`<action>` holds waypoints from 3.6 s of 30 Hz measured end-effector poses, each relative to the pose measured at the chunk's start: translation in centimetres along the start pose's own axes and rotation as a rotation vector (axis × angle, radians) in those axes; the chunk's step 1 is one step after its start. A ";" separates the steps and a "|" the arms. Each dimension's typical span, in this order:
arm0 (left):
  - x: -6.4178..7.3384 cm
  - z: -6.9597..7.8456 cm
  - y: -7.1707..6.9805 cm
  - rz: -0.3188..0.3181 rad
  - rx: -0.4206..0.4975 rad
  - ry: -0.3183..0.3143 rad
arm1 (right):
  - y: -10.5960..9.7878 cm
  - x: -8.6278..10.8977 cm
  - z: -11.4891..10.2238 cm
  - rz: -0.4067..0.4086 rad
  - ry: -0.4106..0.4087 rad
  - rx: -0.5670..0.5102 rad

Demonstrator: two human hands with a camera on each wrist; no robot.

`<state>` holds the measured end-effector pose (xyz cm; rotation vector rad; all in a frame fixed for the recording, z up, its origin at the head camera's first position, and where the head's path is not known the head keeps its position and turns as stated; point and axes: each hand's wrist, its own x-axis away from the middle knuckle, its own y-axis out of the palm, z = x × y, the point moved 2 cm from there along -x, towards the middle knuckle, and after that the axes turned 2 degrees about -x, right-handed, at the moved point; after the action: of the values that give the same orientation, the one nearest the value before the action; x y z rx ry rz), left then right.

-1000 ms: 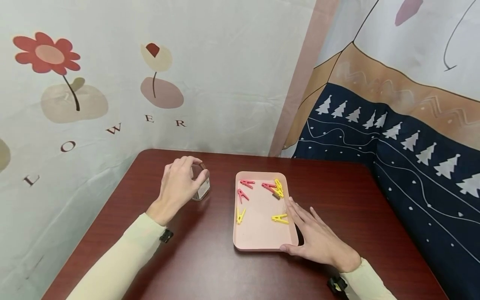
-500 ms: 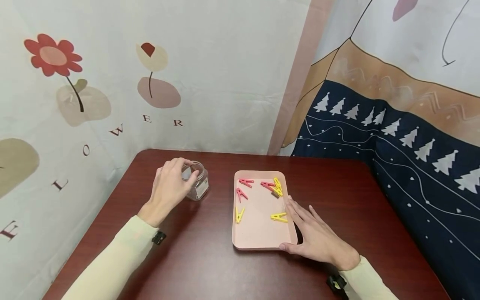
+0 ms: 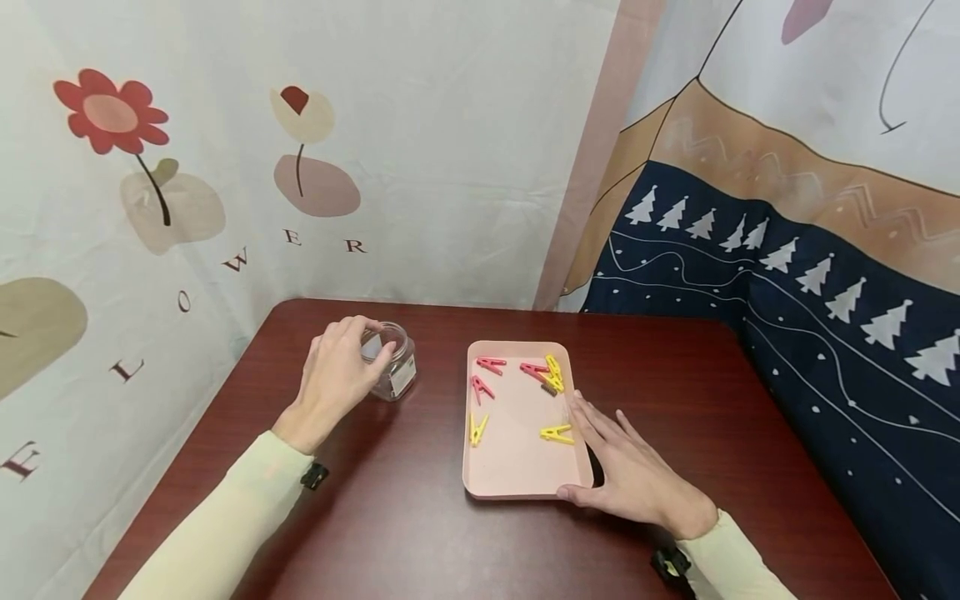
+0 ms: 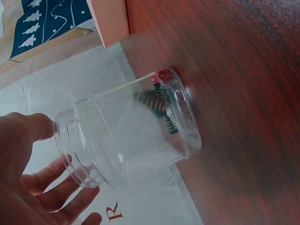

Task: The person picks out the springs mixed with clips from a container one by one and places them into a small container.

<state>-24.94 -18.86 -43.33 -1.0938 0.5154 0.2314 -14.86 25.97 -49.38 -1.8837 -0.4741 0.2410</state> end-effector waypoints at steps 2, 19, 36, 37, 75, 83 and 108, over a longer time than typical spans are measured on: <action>0.0 0.0 0.0 -0.002 -0.004 0.002 | 0.0 0.0 0.0 0.000 0.000 0.002; 0.2 0.1 -0.1 -0.002 -0.022 -0.007 | 0.0 0.2 0.0 0.009 -0.013 0.011; 0.4 0.8 0.0 0.026 -0.012 0.021 | -0.3 0.3 -0.2 0.004 -0.004 0.027; 0.4 0.8 0.0 0.023 -0.011 0.020 | -0.3 0.3 -0.2 0.002 -0.004 0.025; 0.1 10.0 4.0 -0.254 -0.061 0.181 | -0.3 0.0 -0.3 0.036 -0.019 0.125; -0.5 12.7 4.8 -0.408 -0.113 0.202 | -0.2 0.0 -0.2 0.010 0.006 0.097; -3.5 20.4 9.6 -0.539 -0.123 0.084 | -0.4 0.0 -0.4 0.053 -0.041 0.099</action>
<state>-26.23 3.90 -41.82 -1.3248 0.2670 -0.2585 -14.79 25.81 -48.84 -1.7993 -0.4331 0.3333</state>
